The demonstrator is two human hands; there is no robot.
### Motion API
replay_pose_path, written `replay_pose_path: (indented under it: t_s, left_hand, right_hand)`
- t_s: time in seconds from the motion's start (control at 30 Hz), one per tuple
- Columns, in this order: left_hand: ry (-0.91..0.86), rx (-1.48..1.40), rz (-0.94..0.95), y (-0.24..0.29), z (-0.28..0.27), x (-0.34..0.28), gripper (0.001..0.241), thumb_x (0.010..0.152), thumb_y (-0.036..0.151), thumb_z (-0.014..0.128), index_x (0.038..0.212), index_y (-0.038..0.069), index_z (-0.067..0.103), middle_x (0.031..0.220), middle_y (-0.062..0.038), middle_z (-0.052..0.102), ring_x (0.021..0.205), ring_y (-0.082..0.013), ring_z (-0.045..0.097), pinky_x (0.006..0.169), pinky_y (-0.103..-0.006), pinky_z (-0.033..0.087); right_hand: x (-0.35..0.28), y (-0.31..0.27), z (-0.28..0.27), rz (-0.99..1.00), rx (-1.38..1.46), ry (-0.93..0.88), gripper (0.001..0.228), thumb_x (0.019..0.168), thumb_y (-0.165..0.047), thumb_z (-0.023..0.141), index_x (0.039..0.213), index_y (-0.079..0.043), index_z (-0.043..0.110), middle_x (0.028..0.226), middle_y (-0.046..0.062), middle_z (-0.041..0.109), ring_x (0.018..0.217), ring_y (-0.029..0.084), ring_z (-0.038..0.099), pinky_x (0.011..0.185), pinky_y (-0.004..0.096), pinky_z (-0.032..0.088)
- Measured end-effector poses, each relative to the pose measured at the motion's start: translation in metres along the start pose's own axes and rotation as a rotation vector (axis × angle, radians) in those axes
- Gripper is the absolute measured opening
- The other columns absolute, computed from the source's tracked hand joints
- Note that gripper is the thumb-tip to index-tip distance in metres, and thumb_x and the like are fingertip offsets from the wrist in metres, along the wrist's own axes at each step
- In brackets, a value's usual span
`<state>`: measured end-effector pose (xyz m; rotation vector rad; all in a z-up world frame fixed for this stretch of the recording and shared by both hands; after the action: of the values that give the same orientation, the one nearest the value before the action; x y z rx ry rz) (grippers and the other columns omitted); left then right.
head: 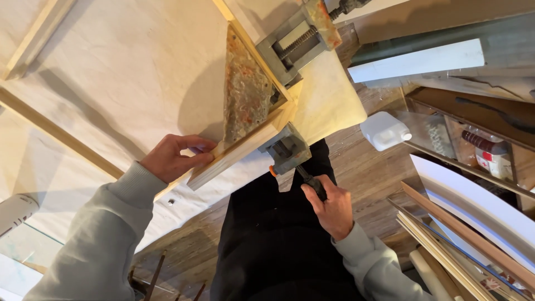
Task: The person applies glue to the end of a wooden frame moulding piece, then fits the mitered pieces together to form a rectangular frame corner. They place the joined frame into a corner clamping vise and turn the vise handle to clamp the corner tight, adjusting the frame pieces as they work.
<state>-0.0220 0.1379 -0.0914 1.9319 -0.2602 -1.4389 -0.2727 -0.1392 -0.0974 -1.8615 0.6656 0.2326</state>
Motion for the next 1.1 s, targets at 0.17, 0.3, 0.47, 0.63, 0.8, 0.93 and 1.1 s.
replay_pose_path:
  t_s: [0.17,0.3,0.47,0.63,0.8,0.93,1.1]
  left_hand:
    - [0.002,-0.065,-0.053,-0.005,0.001,-0.002,0.037,0.09,0.025,0.073,0.121,0.005,0.075,0.102,-0.008,0.078,0.1,-0.0156,0.07,0.085,-0.0351,0.063]
    - [0.028,0.079,0.018,0.002,-0.002,-0.002,0.036,0.089,0.024,0.074,0.12,0.006,0.076,0.1,-0.009,0.08,0.098,-0.0176,0.073,0.09,-0.0343,0.059]
    - [-0.005,0.055,0.0,0.0,-0.002,-0.001,0.038,0.089,0.026,0.073,0.122,0.008,0.075,0.104,-0.008,0.08,0.099,-0.0171,0.072,0.089,-0.0339,0.06]
    - [0.0,0.053,-0.012,0.007,-0.003,-0.002,0.038,0.089,0.027,0.073,0.122,0.008,0.075,0.103,-0.008,0.08,0.099,-0.0171,0.073,0.088,-0.0341,0.06]
    - [0.006,0.044,-0.046,0.005,0.0,-0.003,0.037,0.089,0.027,0.073,0.121,0.008,0.075,0.101,-0.008,0.08,0.098,-0.0164,0.073,0.085,-0.0345,0.061]
    - [0.029,0.072,0.045,0.003,-0.001,-0.003,0.036,0.089,0.025,0.073,0.12,0.007,0.075,0.103,-0.009,0.08,0.097,-0.0173,0.074,0.089,-0.0331,0.059]
    - [0.025,0.111,-0.006,0.004,-0.002,-0.003,0.034,0.091,0.025,0.072,0.12,0.007,0.076,0.1,-0.009,0.081,0.092,-0.0204,0.073,0.086,-0.0343,0.059]
  right_hand:
    - [-0.005,0.008,-0.001,0.063,-0.036,-0.031,0.025,0.091,-0.031,0.072,0.093,-0.007,0.066,0.061,0.015,0.065,0.053,0.032,0.068,0.049,0.039,0.05]
    - [0.002,0.008,0.0,0.056,-0.047,-0.06,0.024,0.091,-0.031,0.071,0.092,-0.008,0.065,0.061,0.016,0.065,0.054,0.032,0.068,0.049,0.04,0.05]
    - [0.002,0.009,-0.004,0.055,-0.1,-0.113,0.026,0.091,-0.032,0.069,0.098,-0.007,0.066,0.063,0.017,0.066,0.056,0.033,0.068,0.051,0.041,0.05]
    - [0.036,-0.053,-0.036,-0.129,-0.244,-0.032,0.025,0.093,-0.031,0.073,0.098,-0.007,0.07,0.075,0.012,0.073,0.065,0.025,0.072,0.057,0.035,0.055]
    - [0.101,-0.104,-0.042,-0.168,-0.075,0.06,0.023,0.093,-0.022,0.08,0.098,-0.002,0.07,0.083,0.006,0.075,0.07,0.014,0.073,0.064,0.029,0.058]
    - [0.132,-0.116,-0.024,-0.18,0.097,0.09,0.022,0.09,-0.016,0.082,0.1,0.0,0.069,0.085,0.004,0.076,0.075,0.01,0.073,0.069,0.026,0.059]
    - [0.138,-0.11,-0.017,-0.174,0.146,0.108,0.017,0.092,-0.011,0.082,0.1,0.0,0.072,0.085,0.005,0.075,0.074,0.009,0.071,0.071,0.024,0.058]
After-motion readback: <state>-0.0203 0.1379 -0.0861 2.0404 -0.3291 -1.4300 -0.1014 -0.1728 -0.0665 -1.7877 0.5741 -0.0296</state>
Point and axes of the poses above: each hand's wrist, its own x-axis towards the middle knuckle, its own z-axis out of the palm, y = z × x, the point moved 3 cm from there along x, towards the middle knuckle
